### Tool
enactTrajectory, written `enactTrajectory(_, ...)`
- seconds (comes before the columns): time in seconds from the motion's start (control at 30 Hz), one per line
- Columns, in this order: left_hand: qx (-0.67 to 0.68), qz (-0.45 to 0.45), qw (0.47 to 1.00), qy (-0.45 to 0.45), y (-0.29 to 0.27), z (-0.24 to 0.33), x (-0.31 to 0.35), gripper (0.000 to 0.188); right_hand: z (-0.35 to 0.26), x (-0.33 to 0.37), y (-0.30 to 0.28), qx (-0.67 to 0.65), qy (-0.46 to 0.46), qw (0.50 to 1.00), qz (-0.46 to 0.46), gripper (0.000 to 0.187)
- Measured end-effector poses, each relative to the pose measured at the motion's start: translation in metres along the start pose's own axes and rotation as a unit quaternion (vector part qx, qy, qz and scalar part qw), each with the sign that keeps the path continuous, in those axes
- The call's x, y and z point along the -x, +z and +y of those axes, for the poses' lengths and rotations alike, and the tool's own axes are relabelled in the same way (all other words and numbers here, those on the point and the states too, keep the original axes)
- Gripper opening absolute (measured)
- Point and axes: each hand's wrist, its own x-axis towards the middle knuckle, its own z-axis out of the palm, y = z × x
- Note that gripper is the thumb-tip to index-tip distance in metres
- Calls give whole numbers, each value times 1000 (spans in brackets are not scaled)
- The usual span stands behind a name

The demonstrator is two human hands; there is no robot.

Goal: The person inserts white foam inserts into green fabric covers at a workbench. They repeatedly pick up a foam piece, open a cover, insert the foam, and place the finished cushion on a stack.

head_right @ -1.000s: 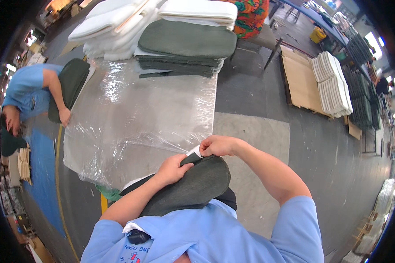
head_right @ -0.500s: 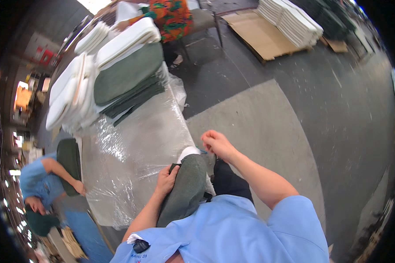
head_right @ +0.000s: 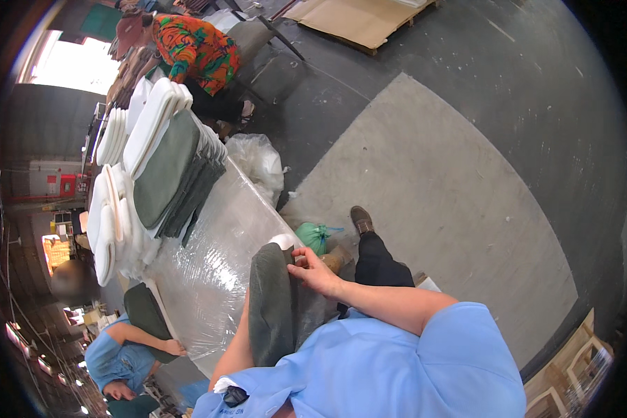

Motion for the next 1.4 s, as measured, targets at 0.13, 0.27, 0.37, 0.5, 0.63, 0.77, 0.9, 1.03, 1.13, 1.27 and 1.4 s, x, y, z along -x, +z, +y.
enactTrajectory(0.13, 44, 3, 999, -14, 0, -1, 0, 49, -9, -6, -4, 16, -24, 999, 16, 56)
enactTrajectory(0.27, -26, -14, 1000, -9, 2, 4, 1, 50, -10, -11, -12, -18, 12, 1000, -5, 64)
enactTrajectory(0.37, -73, -20, 997, -2, 7, 8, 3, 50, -16, -14, -21, -33, 48, 998, -19, 55)
enactTrajectory(0.5, -65, 15, 998, -9, 17, 14, 7, 50, -19, -18, -17, -40, 33, 998, -28, 28)
enactTrajectory(0.63, -67, -15, 998, 8, 27, 25, 8, 50, -40, 0, -5, -85, 28, 995, 42, 15)
enactTrajectory(0.77, -193, -10, 976, 103, 52, 34, -2, 51, -63, -7, 1, -148, -5, 981, 121, 13)
enactTrajectory(0.9, -383, 50, 890, 241, 67, 40, -17, 37, -73, -13, -3, -151, -9, 981, 117, 25)
enactTrajectory(1.03, -411, 98, 874, 241, 71, 38, -20, 34, -75, -23, 1, -164, 39, 969, 182, 36)
enactTrajectory(1.13, -388, 116, 876, 263, 77, 40, -20, 35, -76, -29, -5, -139, 66, 967, 203, 40)
enactTrajectory(1.27, -378, 107, 892, 223, 85, 42, -16, 36, -53, -53, -45, -185, 80, 974, 100, 58)
enactTrajectory(1.4, -385, 129, 877, 258, 90, 45, -15, 34, -83, -58, -42, -202, 185, 961, 49, 75)
